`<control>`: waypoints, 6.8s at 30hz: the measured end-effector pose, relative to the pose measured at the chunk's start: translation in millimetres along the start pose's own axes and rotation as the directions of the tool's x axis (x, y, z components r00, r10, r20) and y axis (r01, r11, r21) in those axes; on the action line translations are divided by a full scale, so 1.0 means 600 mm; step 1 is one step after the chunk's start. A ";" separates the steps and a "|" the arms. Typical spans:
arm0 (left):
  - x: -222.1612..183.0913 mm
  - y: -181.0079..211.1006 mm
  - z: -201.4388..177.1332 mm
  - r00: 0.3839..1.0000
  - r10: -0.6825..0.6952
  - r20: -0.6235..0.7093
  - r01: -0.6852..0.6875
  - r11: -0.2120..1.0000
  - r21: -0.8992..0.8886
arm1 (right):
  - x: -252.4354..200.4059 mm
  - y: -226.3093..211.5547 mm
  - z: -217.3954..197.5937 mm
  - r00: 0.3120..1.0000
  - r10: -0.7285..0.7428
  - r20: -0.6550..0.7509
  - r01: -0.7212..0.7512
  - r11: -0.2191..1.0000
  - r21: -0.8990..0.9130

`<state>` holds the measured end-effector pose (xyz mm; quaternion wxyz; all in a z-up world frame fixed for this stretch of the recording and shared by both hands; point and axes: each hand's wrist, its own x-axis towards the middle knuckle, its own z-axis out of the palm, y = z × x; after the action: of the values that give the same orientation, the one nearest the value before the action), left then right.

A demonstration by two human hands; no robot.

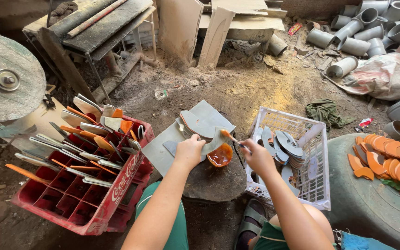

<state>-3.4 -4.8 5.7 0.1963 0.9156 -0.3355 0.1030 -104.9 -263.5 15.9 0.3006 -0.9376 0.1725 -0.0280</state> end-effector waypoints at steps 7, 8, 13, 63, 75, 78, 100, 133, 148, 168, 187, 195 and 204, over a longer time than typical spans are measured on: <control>0.016 -0.006 -0.021 0.960 -0.276 0.045 0.275 0.908 -0.317 | 0.018 0.022 0.013 0.990 -0.121 0.075 0.134 0.971 -0.196; 0.019 -0.007 -0.024 0.958 -0.267 0.100 0.285 0.883 -0.374 | 0.015 0.025 0.027 0.974 -0.219 0.057 0.226 0.945 -0.237; 0.018 0.024 -0.030 0.840 -0.161 0.518 0.516 -0.059 -0.855 | 0.017 0.022 0.093 0.956 -0.266 0.120 0.291 0.849 -0.440; -0.122 0.101 0.103 0.950 0.019 0.313 0.207 -0.788 -0.580 | -0.037 -0.031 -0.034 0.985 -0.100 0.139 0.070 0.976 0.207; -0.104 0.087 0.084 0.949 0.068 0.309 0.247 -0.770 -0.589 | -0.015 0.004 0.026 0.989 -0.132 -0.059 0.145 0.899 0.413; -0.067 0.084 0.062 0.946 0.096 0.308 0.273 -0.750 -0.603 | -0.002 0.002 0.019 0.984 -0.141 -0.110 0.171 0.917 0.359; 0.034 0.048 -0.013 0.908 0.257 0.331 0.419 -0.564 -0.711 | 0.027 0.000 0.053 0.940 -0.114 -0.323 0.299 0.732 0.612; 0.039 0.033 -0.019 0.923 0.206 0.324 0.383 -0.536 -0.752 | 0.047 -0.004 0.047 0.980 0.043 -0.195 0.069 0.844 0.532; 0.034 0.005 -0.031 0.955 0.192 0.226 0.297 -0.618 -0.728 | -0.002 -0.034 0.001 0.997 -0.082 0.005 0.081 0.971 -0.226; 0.037 0.051 -0.028 0.920 0.239 0.310 0.391 -0.519 -0.760 | 0.007 -0.040 0.043 0.934 -0.075 -0.350 0.264 0.806 0.531; 0.039 0.053 -0.036 0.929 0.177 0.326 0.368 -0.537 -0.759 | 0.011 -0.050 0.035 0.887 -0.052 -0.459 0.201 0.938 0.282; 0.041 0.048 -0.025 0.933 0.142 0.331 0.356 -0.510 -0.783 | 0.008 -0.047 0.025 0.884 -0.099 -0.458 0.230 0.943 0.239; 0.037 0.028 -0.016 0.901 0.290 0.322 0.430 -0.512 -0.743 | 0.010 -0.040 -0.005 0.927 -0.132 -0.352 0.259 0.904 0.341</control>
<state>1.7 -25.4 26.4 0.8193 0.2877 -0.2085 -0.4501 -92.2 -248.8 31.8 0.4407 -0.8565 0.1140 -0.2433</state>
